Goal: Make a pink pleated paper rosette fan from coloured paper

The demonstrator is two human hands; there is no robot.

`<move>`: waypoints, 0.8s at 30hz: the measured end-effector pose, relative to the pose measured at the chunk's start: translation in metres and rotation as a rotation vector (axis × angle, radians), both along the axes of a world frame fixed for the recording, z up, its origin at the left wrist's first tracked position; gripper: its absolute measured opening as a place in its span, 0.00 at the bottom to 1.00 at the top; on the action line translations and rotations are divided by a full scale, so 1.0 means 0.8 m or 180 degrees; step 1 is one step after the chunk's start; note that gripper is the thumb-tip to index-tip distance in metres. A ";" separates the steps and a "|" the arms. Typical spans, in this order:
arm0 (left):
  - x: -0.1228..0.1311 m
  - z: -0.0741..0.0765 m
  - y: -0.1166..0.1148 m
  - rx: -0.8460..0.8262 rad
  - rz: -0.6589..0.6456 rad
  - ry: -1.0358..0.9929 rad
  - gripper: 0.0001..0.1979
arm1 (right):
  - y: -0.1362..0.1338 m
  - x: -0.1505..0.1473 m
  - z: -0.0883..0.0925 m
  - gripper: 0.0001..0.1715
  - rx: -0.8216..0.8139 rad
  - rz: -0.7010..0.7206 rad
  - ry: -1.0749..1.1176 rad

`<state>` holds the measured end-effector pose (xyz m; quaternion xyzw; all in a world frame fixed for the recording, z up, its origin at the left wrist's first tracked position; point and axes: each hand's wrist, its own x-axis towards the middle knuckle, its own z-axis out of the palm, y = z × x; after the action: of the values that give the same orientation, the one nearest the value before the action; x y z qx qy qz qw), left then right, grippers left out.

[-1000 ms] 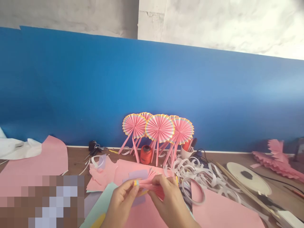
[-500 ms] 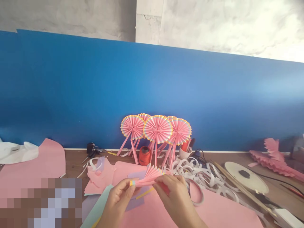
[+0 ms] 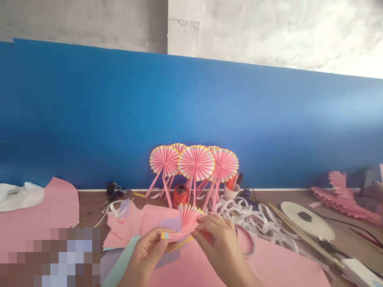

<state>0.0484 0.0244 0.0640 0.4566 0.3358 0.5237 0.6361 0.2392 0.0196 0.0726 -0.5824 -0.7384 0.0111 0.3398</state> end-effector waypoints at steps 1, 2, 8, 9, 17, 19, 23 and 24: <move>-0.001 0.000 0.000 0.0029 0.0029 0.0027 0.16 | 0.000 0.001 0.000 0.06 -0.0007 -0.0002 0.0013; -0.002 -0.001 0.000 0.0064 0.0070 0.0069 0.16 | 0.000 0.001 0.000 0.06 0.0005 0.0013 0.0033; -0.012 -0.005 0.003 0.0152 0.0055 0.0269 0.16 | -0.002 -0.003 0.003 0.06 0.0061 0.0124 0.0163; -0.013 -0.006 0.004 0.0138 0.0002 0.0254 0.16 | -0.002 -0.005 0.004 0.07 0.0055 0.0128 0.0213; -0.006 -0.003 0.003 0.0096 0.0252 -0.0086 0.23 | -0.002 -0.017 -0.002 0.12 -0.0008 0.0510 0.0626; -0.001 -0.002 -0.002 0.0223 0.0437 0.0052 0.22 | -0.003 -0.020 -0.006 0.11 -0.0095 0.0491 0.0719; 0.005 -0.001 -0.012 0.0328 0.0664 0.0411 0.18 | -0.009 -0.029 -0.015 0.09 -0.0089 0.0436 0.0725; 0.006 -0.001 -0.013 0.0372 0.0722 0.0494 0.17 | -0.010 -0.031 -0.016 0.09 -0.0042 0.0422 0.0683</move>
<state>0.0534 0.0143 0.0633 0.4910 0.4024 0.5739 0.5173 0.2146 0.0113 0.0595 -0.5300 -0.7346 0.1006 0.4116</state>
